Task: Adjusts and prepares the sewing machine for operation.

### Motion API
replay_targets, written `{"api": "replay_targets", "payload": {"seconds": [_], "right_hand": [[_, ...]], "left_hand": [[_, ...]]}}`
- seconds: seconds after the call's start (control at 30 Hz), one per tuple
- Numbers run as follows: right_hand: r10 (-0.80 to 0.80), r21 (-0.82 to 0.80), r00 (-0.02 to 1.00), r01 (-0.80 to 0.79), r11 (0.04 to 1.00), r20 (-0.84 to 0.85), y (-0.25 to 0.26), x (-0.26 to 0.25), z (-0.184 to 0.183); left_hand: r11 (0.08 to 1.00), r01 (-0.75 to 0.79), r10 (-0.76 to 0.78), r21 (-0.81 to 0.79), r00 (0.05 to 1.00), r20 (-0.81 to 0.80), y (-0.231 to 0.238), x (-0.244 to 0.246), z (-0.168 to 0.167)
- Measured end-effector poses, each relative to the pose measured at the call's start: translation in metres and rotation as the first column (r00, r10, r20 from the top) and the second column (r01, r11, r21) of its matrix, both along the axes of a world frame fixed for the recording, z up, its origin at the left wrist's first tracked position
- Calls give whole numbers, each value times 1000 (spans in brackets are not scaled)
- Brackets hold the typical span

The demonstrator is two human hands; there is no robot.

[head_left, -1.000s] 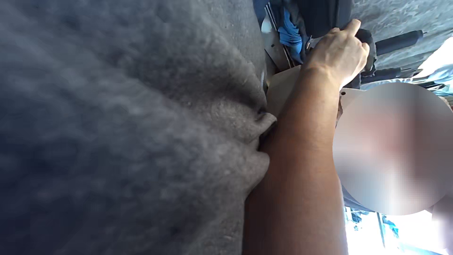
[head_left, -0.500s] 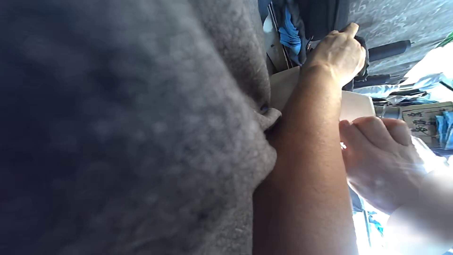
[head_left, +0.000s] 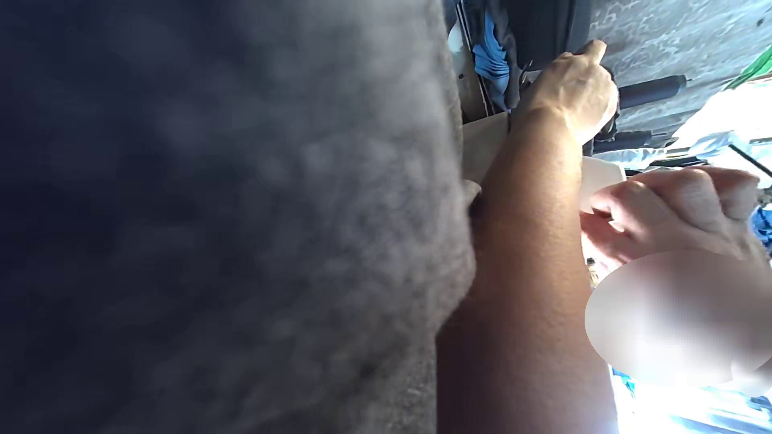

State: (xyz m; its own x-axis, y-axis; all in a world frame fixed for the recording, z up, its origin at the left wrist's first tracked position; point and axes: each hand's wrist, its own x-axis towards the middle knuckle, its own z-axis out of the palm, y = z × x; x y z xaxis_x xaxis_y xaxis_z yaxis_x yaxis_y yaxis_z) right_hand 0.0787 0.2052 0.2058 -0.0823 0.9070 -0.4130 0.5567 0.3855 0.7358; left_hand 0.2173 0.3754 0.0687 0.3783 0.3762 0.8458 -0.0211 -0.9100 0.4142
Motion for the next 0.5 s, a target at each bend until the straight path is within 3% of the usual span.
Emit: {"api": "replay_targets", "payload": {"seconds": [0.03,0.1,0.2,0.37,0.5], "right_hand": [[58,24,998,-58,998,-10,-4,7,2],[115,41,993,-116,992,16,-7,15,5],[-1,0,998,1,1000,63,-9,11,9],[-66,4,997,66,998,-30,-16,13,2],[-26,22,999,27,999,-36,-24,25,0]], "left_hand": [[996,-85,78,33,981,179,2,27,-11],[992,-116,107,57,983,147,5,41,-13],[992,-104,101,71,994,45,7,41,-8],[989,-99,99,107,995,9,12,43,-11],[986,-139,115,91,966,232,5,20,-22]]}}
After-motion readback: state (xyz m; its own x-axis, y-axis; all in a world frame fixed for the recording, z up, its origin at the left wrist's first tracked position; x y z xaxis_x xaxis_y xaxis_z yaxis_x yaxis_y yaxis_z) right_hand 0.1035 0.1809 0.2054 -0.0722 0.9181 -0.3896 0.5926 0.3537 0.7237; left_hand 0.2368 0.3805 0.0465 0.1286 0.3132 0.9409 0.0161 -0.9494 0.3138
